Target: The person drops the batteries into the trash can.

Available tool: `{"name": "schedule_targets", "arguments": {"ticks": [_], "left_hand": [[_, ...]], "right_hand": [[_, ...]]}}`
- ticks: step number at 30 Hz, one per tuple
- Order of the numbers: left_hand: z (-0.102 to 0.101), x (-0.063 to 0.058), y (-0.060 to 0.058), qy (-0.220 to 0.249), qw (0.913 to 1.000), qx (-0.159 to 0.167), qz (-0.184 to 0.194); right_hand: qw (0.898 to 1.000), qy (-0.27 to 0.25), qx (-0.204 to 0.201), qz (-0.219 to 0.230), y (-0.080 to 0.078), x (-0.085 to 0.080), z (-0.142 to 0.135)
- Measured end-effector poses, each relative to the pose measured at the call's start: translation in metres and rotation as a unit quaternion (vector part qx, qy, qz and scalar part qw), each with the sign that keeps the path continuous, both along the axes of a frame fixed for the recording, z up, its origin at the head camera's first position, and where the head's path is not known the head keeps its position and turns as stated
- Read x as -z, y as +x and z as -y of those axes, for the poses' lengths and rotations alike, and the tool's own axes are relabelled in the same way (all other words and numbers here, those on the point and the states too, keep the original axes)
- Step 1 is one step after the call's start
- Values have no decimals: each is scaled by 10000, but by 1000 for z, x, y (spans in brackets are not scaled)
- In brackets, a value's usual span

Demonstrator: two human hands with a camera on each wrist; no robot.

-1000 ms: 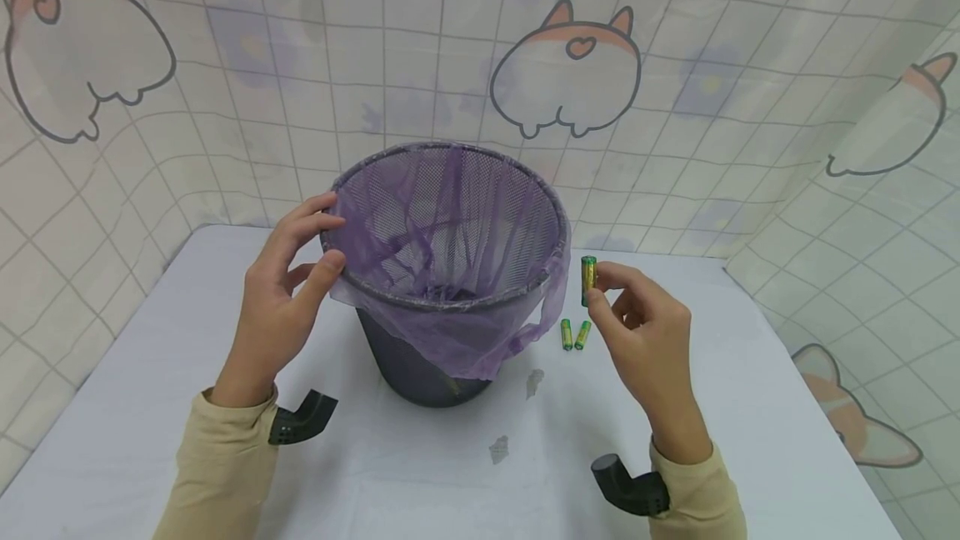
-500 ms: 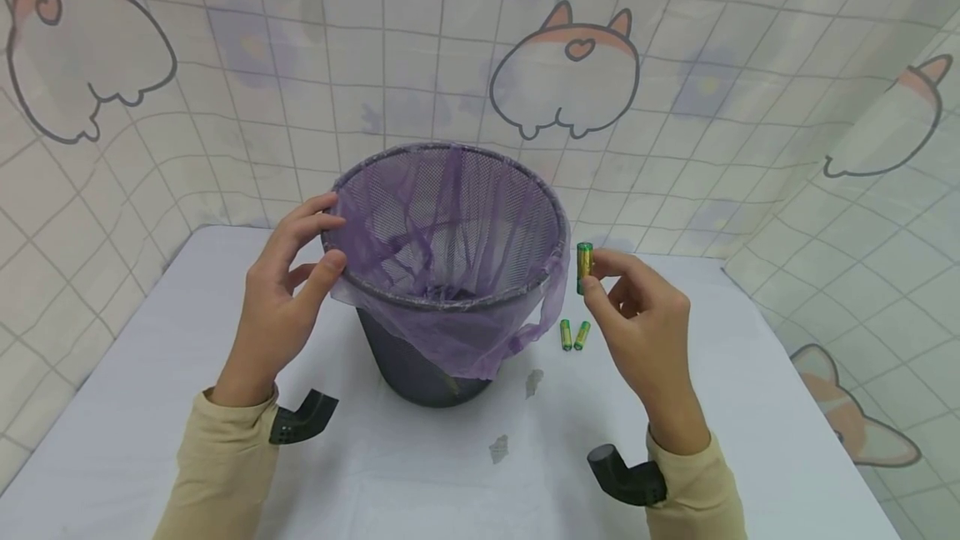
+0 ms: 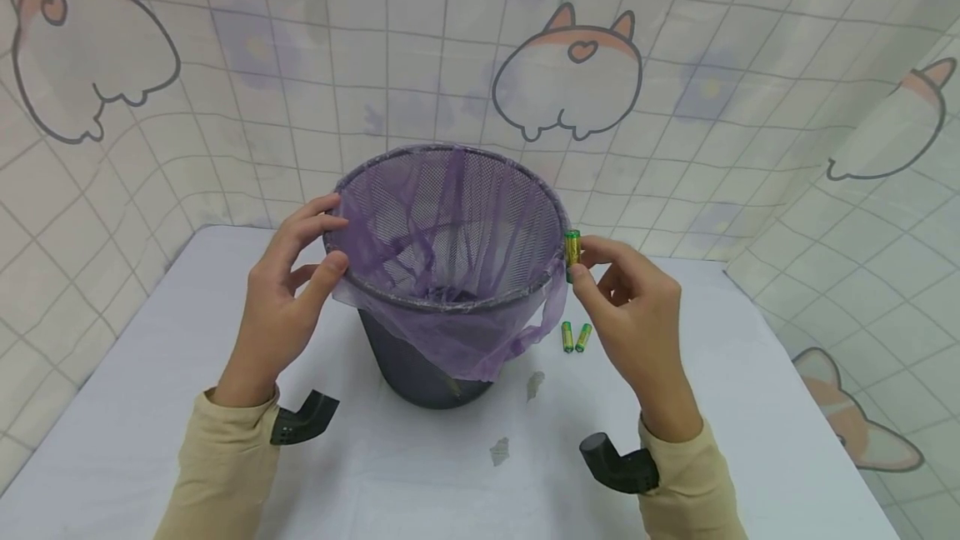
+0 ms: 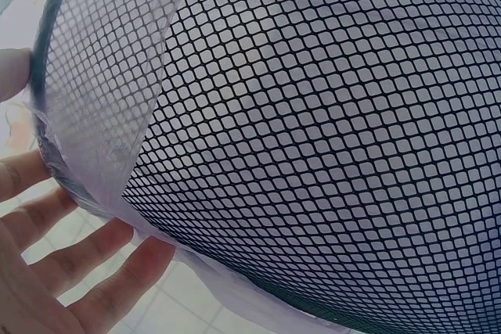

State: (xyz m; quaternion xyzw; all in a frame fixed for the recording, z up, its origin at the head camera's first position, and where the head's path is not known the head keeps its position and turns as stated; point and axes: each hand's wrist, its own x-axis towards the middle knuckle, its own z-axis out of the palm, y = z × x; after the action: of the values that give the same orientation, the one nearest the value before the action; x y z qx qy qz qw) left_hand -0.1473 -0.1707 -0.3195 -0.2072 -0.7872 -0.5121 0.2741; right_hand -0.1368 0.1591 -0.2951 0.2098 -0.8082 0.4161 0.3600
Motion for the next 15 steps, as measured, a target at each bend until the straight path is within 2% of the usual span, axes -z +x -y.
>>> {"name": "schedule_targets", "arguments": {"ticks": [8,15], "left_hand": [[0,0,0,47,10000,56,-31],[0,0,0,61,10000,54,3]], "right_hand": [[9999,25,-55,-121,-2,-5,5],[9999,108,99,-81,-2,-9,5]]}}
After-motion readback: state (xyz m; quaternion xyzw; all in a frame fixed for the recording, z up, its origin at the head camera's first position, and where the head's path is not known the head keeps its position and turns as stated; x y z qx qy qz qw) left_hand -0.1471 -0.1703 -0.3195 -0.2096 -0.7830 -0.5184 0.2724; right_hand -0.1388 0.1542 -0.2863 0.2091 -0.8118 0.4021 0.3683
